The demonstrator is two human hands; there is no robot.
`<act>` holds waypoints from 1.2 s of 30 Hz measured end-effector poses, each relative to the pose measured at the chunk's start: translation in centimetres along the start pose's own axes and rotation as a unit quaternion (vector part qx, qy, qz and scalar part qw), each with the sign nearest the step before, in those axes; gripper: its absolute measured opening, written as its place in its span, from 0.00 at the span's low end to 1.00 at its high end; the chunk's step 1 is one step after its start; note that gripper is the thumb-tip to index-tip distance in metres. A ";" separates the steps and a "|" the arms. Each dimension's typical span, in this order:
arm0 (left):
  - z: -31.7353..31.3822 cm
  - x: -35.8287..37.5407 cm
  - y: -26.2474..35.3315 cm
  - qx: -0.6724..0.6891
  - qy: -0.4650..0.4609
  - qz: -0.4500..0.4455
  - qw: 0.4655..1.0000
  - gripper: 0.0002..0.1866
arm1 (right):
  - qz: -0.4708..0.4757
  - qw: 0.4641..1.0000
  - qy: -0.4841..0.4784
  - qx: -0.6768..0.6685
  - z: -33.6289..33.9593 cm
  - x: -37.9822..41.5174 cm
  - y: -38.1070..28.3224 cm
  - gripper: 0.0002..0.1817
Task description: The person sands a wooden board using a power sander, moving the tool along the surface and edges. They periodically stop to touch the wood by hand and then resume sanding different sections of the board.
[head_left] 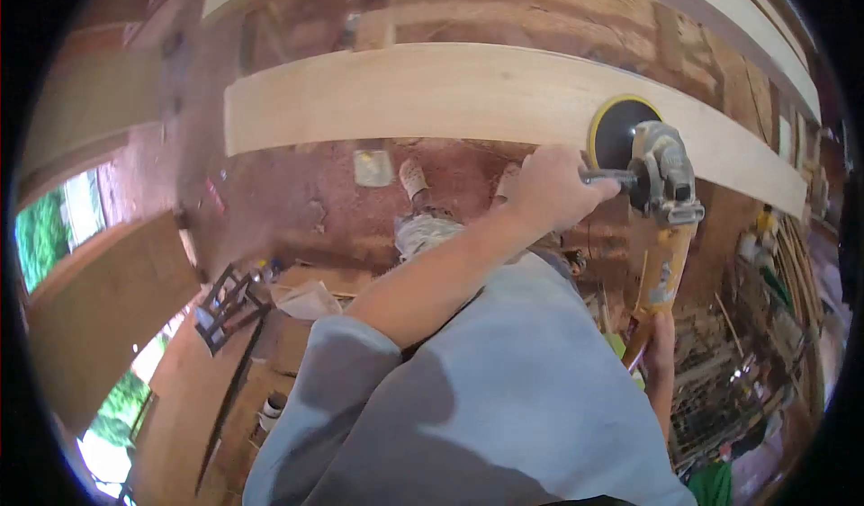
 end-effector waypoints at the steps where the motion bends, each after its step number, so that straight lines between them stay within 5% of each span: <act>1: 0.7 0.7 -0.8 0.010 -0.023 0.023 0.999 0.26 | 0.002 0.999 -0.020 0.034 -1.3 0.5 -0.4 0.32; 6: 10.2 5.8 -9.1 0.007 0.046 0.081 0.996 0.26 | 0.046 0.988 -0.077 0.123 -10.5 0.8 -1.8 0.33; 10: 19.3 10.4 -14.4 0.047 0.132 0.124 0.982 0.24 | -0.020 0.980 -0.133 0.149 -21.3 1.4 -5.2 0.39; 11: 21.0 11.1 -15.6 0.081 0.146 0.146 0.975 0.23 | 0.034 0.973 -0.190 0.124 -23.8 0.9 -5.9 0.42; 14: 24.5 13.3 -17.4 0.082 0.202 0.152 0.964 0.21 | -0.036 0.966 -0.196 0.162 -28.9 1.8 -8.6 0.44; 15: 25.3 13.8 -19.1 0.104 0.170 0.208 0.958 0.22 | -0.034 0.965 -0.196 0.168 -30.2 1.6 -8.5 0.44; 17: 27.3 14.7 -20.5 0.112 0.209 0.181 0.954 0.23 | 0.016 0.956 -0.249 0.158 -33.1 1.3 -8.5 0.45; 27: 35.5 18.2 -26.6 0.025 0.334 0.174 0.926 0.30 | 0.063 0.908 -0.323 0.260 -45.1 1.3 -10.2 0.45; 29: 37.0 18.1 -28.0 0.027 0.332 0.181 0.925 0.31 | 0.006 0.901 -0.325 0.288 -47.0 1.7 -10.6 0.46; 36: 34.9 16.5 -26.0 0.009 0.273 0.191 0.943 0.32 | 0.043 0.909 -0.342 0.235 -44.4 -0.9 -10.7 0.46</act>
Point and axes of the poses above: each hand's wrist, its own x-axis away from the middle knuckle, its own z-axis out of the back of the hand, y = z × x, the point moved 7 cm from there along -x, towards the middle knuckle, and after that the axes turned 8 degrees about y, right-handed, at the moved point
